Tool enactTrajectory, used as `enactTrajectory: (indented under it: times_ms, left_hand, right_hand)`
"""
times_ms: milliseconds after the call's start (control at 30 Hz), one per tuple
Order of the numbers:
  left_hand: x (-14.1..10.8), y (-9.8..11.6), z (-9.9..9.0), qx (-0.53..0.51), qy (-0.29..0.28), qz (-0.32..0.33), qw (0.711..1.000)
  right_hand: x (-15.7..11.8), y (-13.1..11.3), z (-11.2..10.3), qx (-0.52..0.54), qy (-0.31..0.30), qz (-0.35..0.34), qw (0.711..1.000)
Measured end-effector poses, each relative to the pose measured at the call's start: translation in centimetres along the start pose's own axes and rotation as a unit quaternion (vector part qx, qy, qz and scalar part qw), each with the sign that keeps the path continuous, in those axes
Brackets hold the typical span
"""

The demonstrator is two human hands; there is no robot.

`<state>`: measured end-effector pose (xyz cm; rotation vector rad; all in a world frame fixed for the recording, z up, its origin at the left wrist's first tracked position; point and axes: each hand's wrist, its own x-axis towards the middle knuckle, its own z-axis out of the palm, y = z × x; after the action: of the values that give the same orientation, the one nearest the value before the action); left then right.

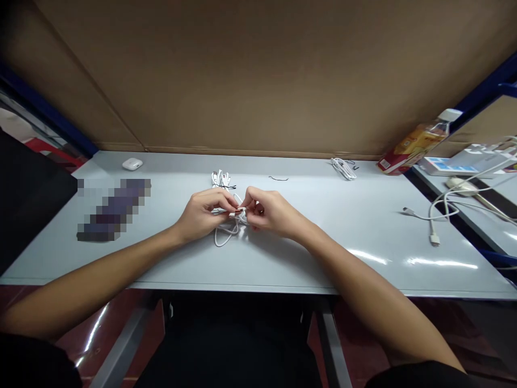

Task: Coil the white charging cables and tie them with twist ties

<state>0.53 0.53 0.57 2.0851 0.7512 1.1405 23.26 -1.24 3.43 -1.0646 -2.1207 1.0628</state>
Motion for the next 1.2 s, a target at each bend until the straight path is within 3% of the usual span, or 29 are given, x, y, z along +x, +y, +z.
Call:
enactTrajectory:
  times_ms: [133,233,400,500,600,700,800,967,1200]
  left_hand:
    - [-0.1,0.3,0.0,0.015,0.022,0.038,0.999]
    - [-0.1,0.4,0.0,0.019,0.026,0.028,0.999]
    - [0.0,0.4,0.2,-0.037,0.031,-0.036,0.998]
    - [0.6,0.2,-0.5,-0.093,0.08,-0.107,0.987]
    - [1.9,-0.3,-2.5,-0.116,0.171,-0.146,0.967]
    - [3.4,-0.5,-5.4,-0.168,0.25,-0.167,0.939]
    - [4.3,-0.3,-8.4,-0.25,0.292,-0.184,0.905]
    - [4.4,0.1,-11.5,-0.306,0.273,-0.21,0.887]
    - [4.2,-1.0,-12.3,-0.3,0.242,-0.237,0.892]
  right_hand:
    - [0.0,-0.2,0.1,-0.098,0.022,-0.033,0.994]
    - [0.1,-0.3,0.3,-0.123,0.019,-0.026,0.992]
    - [0.0,-0.1,0.3,-0.107,0.012,-0.06,0.992]
    - [0.1,0.2,-0.5,-0.053,0.049,-0.061,0.996]
    - [0.2,0.6,-2.4,0.061,0.117,0.004,0.991]
    - [0.2,1.1,-5.1,0.153,0.173,0.093,0.968]
    - [-0.3,1.6,-8.1,0.171,0.18,0.172,0.953]
    - [-1.5,2.7,-11.5,0.106,0.133,0.257,0.951]
    - [-2.2,3.3,-12.4,0.006,0.105,0.316,0.943]
